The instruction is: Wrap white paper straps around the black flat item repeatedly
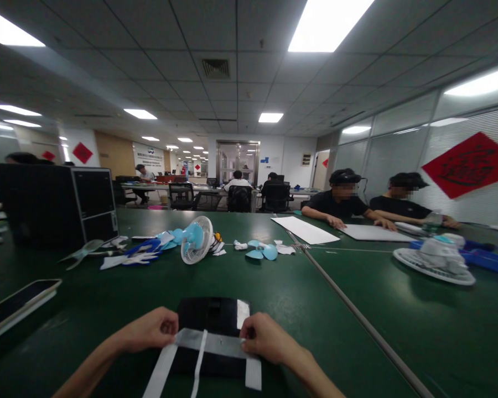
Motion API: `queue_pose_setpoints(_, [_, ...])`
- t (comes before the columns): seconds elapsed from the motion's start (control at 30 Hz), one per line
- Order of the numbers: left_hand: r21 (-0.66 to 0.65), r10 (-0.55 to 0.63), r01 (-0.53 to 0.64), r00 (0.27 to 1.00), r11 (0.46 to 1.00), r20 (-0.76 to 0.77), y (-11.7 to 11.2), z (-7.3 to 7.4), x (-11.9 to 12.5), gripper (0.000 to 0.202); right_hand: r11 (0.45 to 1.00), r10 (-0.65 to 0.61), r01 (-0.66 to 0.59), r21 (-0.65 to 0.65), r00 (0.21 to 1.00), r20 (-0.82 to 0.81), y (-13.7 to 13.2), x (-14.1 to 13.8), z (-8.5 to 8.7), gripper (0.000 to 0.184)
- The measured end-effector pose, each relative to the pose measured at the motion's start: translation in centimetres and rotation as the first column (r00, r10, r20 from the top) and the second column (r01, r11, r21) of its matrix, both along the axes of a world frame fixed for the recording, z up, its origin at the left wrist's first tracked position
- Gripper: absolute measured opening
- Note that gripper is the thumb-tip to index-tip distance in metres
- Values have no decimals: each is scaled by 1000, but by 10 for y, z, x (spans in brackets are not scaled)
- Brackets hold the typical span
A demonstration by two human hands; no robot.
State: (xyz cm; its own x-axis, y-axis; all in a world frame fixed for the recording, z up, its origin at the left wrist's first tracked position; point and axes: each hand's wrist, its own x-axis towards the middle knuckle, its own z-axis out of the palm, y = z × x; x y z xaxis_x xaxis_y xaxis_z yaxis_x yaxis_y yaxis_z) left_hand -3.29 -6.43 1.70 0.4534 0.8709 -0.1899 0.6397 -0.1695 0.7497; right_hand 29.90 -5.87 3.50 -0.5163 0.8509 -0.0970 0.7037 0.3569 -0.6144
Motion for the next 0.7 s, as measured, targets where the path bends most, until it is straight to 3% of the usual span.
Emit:
queue_pose_setpoints(0.33, [22, 1, 0, 998, 1000, -61, -2, -4, 3, 24, 998, 3, -5, 64, 1000, 25, 1, 1, -1, 20])
queue_pose_setpoints(0.47, [68, 13, -8, 996, 998, -83, -5, 2, 5, 25, 996, -16, 13, 86, 999, 37, -1, -1, 1, 22])
queue_pose_setpoints(0.7, [243, -123, 149, 985, 959, -120, -22, 19, 29, 30, 991, -1, -8, 130, 997, 73, -8, -7, 8, 17])
